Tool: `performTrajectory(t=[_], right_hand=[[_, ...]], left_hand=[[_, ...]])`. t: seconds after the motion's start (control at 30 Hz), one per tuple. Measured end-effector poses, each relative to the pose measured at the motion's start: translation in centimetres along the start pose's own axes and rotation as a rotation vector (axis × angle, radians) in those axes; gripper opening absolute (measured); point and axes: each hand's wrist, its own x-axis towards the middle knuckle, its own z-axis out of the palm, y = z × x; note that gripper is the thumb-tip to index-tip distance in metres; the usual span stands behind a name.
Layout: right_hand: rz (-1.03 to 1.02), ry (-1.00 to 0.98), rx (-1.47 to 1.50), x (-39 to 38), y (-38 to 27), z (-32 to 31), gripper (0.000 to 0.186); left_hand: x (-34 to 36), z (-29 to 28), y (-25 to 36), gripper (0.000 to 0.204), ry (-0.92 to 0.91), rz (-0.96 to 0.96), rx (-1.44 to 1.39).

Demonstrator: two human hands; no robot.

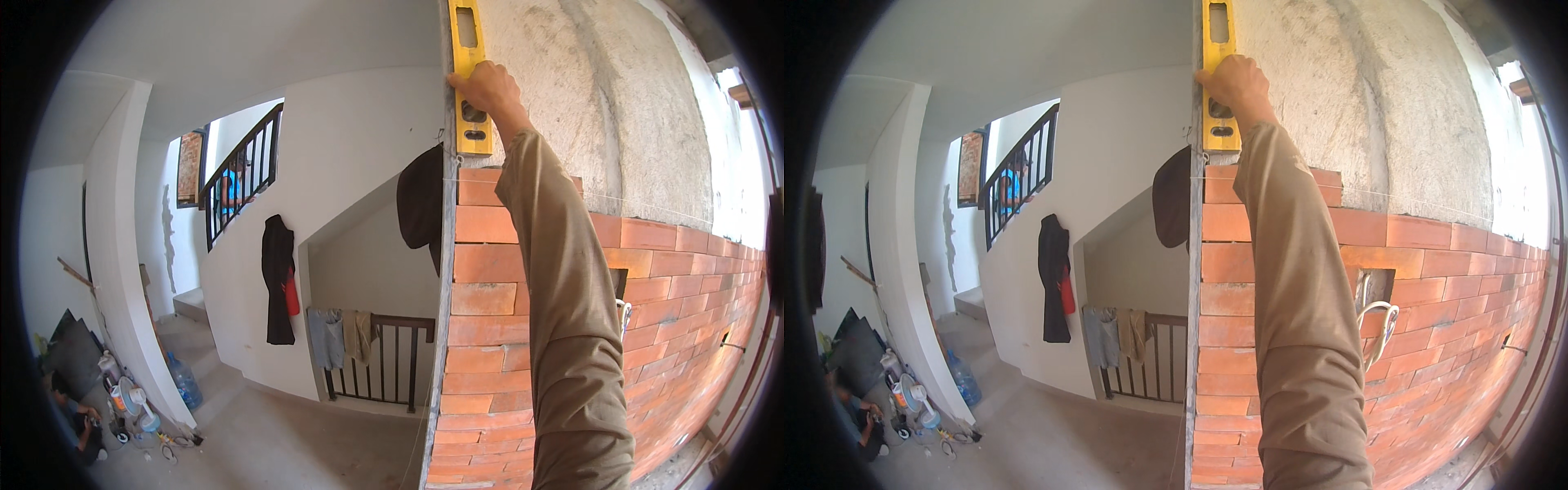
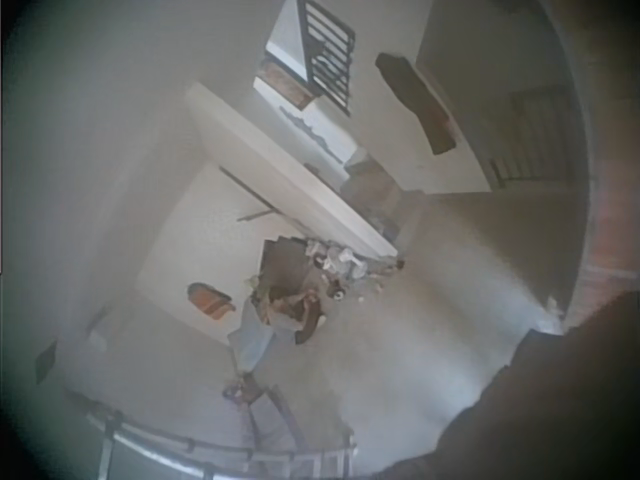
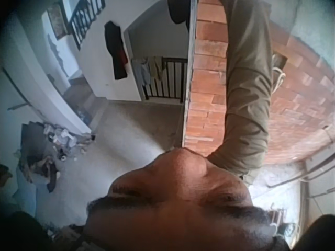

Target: The person mixes cement in a bucket, applies it to a terracotta tile with a trowel, and places the tile onto a brick wall. They use a hammer to tap the tile into position and a spirit level to check alignment before repeating the process with another tile.

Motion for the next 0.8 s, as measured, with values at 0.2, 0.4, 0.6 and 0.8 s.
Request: performTrajectory(t=[0.2, 0.4, 0.6, 0.8], right_hand=[[0.023, -0.03, 0.047, -0.3, -0.2, -0.7, 0.053], [-0.004, 0.072, 0.043, -0.2, 0.5, 0.9, 0.069], [-0.02, 0.185, 0.041, -0.6, -0.4, 0.7, 0.068], [-0.002, 0.156, 0.006, 0.7, -0.4, -3.4, 0.059]], left_hand=[[0.0, 0.1, 0.2, 0.018, -0.002, 0.004, -0.004], [0.0, 0.1, 0.0, 0.018, -0.002, 0.001, 0.004], [0.2, 0.1, 0.3, 0.018, 0.0, 0.012, 0.001], [0.0, 0.1, 0.4, 0.019, -0.007, 0.018, 0.007]])
